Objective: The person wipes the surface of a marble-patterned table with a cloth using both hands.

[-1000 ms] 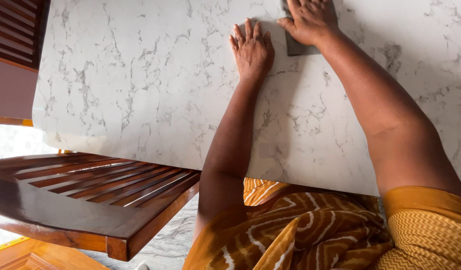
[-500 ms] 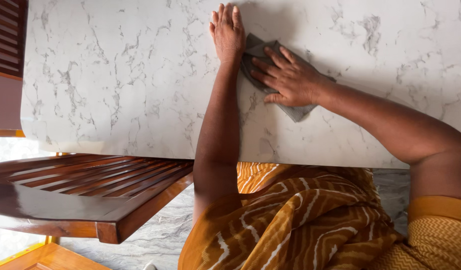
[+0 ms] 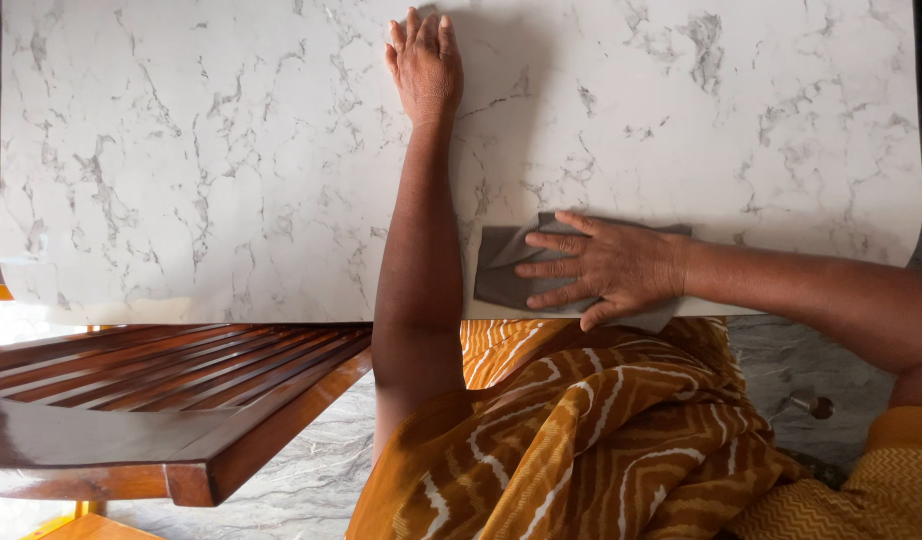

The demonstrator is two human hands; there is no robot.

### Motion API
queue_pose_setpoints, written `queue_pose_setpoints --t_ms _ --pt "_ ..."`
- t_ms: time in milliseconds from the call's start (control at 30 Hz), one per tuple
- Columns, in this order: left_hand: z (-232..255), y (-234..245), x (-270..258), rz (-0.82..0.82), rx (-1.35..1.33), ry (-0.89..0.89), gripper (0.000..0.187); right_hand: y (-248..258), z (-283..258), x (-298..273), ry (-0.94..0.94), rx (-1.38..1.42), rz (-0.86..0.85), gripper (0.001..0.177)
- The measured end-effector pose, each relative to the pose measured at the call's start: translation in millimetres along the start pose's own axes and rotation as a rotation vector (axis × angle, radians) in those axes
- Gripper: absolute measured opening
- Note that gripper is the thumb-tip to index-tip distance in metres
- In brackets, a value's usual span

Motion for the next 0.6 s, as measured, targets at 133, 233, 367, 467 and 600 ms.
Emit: queue_pose_setpoints --t_ms 133,233,367,467,600 --pt "7 5 -4 -0.019 0.016 -0.009 0.053 -2 69 9 -0.153 0.015 0.004 0.074" --pt "13 9 -5 -0.020 0.052 -0.025 0.053 -3 134 7 -0.344 -0.047 -0.041 0.074" --pt "21 12 -7 -0.072 0.103 -0.023 0.054 5 206 2 -0.514 -0.004 -0.021 0.071" --pt "32 14 -11 -0.140 0.172 -0.035 0.059 16 254 -2 -0.620 0.011 0.027 0.070" --pt "43 15 -15 -0.235 0.242 -0.020 0.066 25 314 -15 -0.736 0.008 0.073 0.070"
Point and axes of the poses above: each hand's wrist, its own x-axis towards the middle knuckle, its own y-axis out of the back of the hand, z = x × y, the point moved 10 cm from there along x, towards the middle knuckle, and after that the axes turned 12 degrees about -y, right-handed, at the moved point
